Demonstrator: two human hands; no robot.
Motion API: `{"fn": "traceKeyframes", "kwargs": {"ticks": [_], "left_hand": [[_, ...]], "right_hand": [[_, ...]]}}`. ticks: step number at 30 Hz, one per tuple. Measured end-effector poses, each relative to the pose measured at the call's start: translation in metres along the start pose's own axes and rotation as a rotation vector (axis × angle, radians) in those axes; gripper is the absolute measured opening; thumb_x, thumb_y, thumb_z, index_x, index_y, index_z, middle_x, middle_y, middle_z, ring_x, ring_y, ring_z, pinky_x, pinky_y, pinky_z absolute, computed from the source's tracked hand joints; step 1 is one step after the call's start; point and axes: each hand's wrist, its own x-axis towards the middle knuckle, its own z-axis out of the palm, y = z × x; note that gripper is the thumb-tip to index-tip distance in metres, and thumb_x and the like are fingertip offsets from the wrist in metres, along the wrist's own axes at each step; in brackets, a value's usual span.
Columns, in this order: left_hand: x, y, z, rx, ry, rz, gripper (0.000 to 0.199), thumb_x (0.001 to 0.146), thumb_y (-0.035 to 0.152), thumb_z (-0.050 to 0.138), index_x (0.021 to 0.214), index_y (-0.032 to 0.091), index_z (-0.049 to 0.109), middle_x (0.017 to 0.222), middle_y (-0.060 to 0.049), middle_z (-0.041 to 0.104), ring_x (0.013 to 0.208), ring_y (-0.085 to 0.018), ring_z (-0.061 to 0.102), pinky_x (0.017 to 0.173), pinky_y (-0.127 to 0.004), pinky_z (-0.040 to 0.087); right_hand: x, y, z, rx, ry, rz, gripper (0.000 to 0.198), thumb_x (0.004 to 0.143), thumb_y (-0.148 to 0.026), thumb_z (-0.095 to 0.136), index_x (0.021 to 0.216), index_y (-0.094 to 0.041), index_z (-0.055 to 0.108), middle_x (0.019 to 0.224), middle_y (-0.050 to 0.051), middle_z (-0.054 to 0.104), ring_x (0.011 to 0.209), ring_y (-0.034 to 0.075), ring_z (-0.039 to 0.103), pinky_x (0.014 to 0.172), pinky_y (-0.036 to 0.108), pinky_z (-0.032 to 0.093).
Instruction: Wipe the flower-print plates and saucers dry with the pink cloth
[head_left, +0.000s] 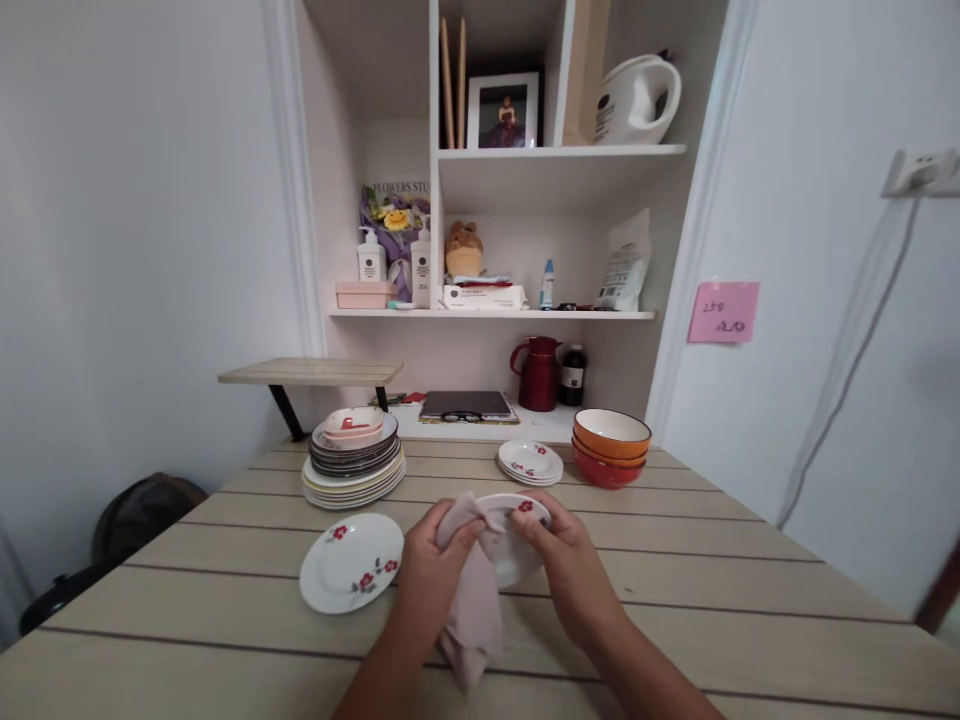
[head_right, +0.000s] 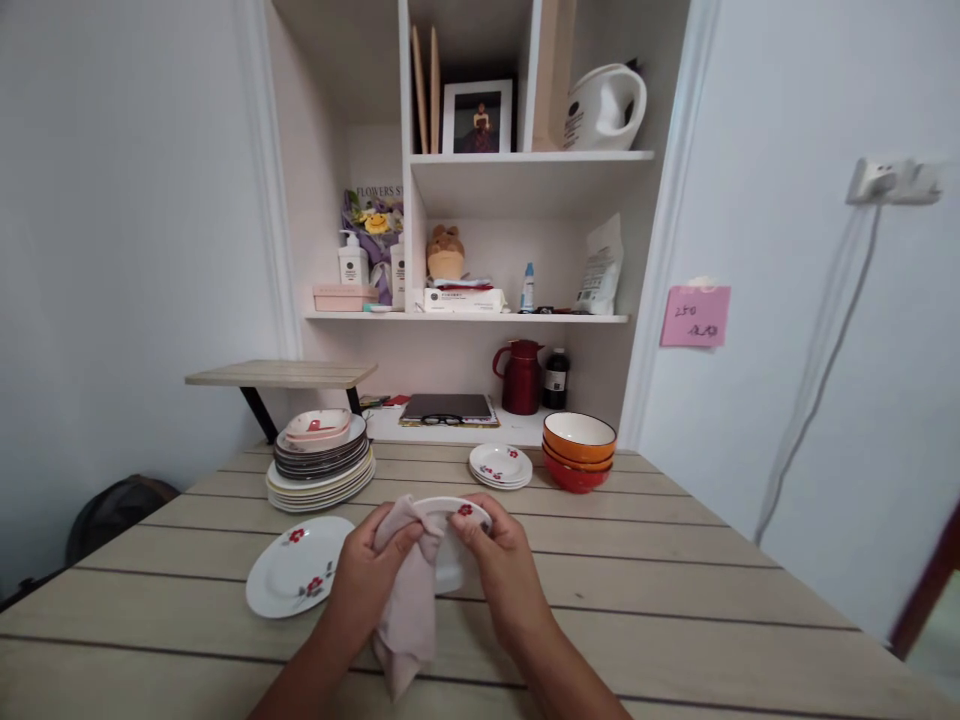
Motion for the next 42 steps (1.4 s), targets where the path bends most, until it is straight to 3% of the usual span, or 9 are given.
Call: {"fn": "traceKeyframes", "kwargs": {"ticks": [11,15,19,24,27,30,35,39,42], "left_hand": [[-0.002,-0.002,0.003,-0.121,-0.026,-0.095,0.037,0.073,0.048,0.068,0.093,0.016,0.068,0.082,-0.003,0.07,0.074,-0.017,0.059,0.065,-0.023,0.046],[0.0,-0.002,-0.002,0.058,0.066,0.073,0.023,0.079,0.039,0.061,0.086,0.017,0.067,0.077,-0.002,0.067,0.074,-0.018,0.058,0.068,-0.026,0.046],[0.004,-0.007,-0.009,0.325,0.049,0.458,0.018,0.074,0.012,0.054,0.084,0.021,0.067,0.085,-0.003,0.066,0.085,-0.02,0.058,0.079,-0.032,0.045],[0.002,-0.01,-0.009,0.45,0.013,0.62,0.033,0.068,0.001,0.048,0.086,0.022,0.066,0.084,-0.004,0.066,0.084,-0.02,0.057,0.077,-0.032,0.044],[0.001,-0.006,-0.007,0.352,0.055,0.568,0.023,0.07,0.006,0.053,0.082,0.021,0.066,0.083,-0.003,0.065,0.084,-0.02,0.057,0.076,-0.03,0.044],[0.0,-0.001,-0.006,0.172,0.089,0.315,0.006,0.075,0.023,0.061,0.079,0.019,0.065,0.075,0.0,0.062,0.072,-0.016,0.056,0.066,-0.026,0.045],[-0.001,0.002,-0.003,-0.071,-0.043,-0.042,0.031,0.075,0.044,0.066,0.087,0.016,0.066,0.074,0.0,0.066,0.066,-0.014,0.056,0.059,-0.022,0.044],[-0.004,0.0,-0.001,-0.071,-0.051,-0.038,0.035,0.076,0.046,0.065,0.094,0.016,0.066,0.084,-0.004,0.07,0.076,-0.018,0.06,0.065,-0.025,0.047],[-0.003,0.0,-0.002,0.047,0.037,0.098,0.025,0.08,0.041,0.06,0.086,0.017,0.066,0.078,-0.003,0.067,0.073,-0.018,0.059,0.065,-0.026,0.047]], "right_hand": [[0.002,-0.004,0.005,0.43,0.139,0.121,0.049,0.071,-0.038,0.078,0.115,-0.024,0.062,0.1,0.003,0.07,0.077,0.015,0.061,0.067,0.025,0.051],[0.002,-0.006,-0.002,0.026,0.057,-0.008,0.035,0.078,-0.038,0.069,0.109,-0.023,0.064,0.103,0.005,0.069,0.085,0.02,0.062,0.074,0.031,0.05],[0.001,-0.01,-0.007,-0.552,0.029,-0.37,0.025,0.079,-0.022,0.063,0.104,-0.024,0.066,0.101,0.006,0.069,0.092,0.023,0.062,0.083,0.036,0.047],[-0.001,-0.015,-0.009,-0.713,-0.102,-0.531,0.02,0.081,-0.013,0.055,0.091,-0.025,0.069,0.093,0.005,0.07,0.089,0.022,0.063,0.078,0.032,0.047],[-0.002,-0.015,-0.008,-0.624,-0.076,-0.433,0.01,0.081,-0.018,0.058,0.08,-0.023,0.067,0.082,0.004,0.068,0.08,0.021,0.061,0.071,0.03,0.045],[-0.004,-0.011,-0.003,-0.345,-0.065,-0.208,0.01,0.082,-0.03,0.063,0.08,-0.021,0.065,0.073,0.001,0.066,0.07,0.018,0.057,0.065,0.028,0.043],[-0.002,-0.006,0.006,0.122,0.035,-0.018,0.03,0.077,-0.04,0.07,0.099,-0.019,0.067,0.089,0.005,0.07,0.077,0.019,0.059,0.07,0.03,0.045],[-0.001,-0.006,0.007,0.253,0.018,0.059,0.034,0.077,-0.042,0.07,0.103,-0.02,0.065,0.1,0.008,0.07,0.088,0.023,0.062,0.08,0.035,0.048],[-0.001,-0.009,0.003,-0.034,0.041,-0.034,0.031,0.079,-0.039,0.068,0.102,-0.02,0.063,0.094,0.007,0.069,0.083,0.022,0.061,0.077,0.036,0.049]]}}
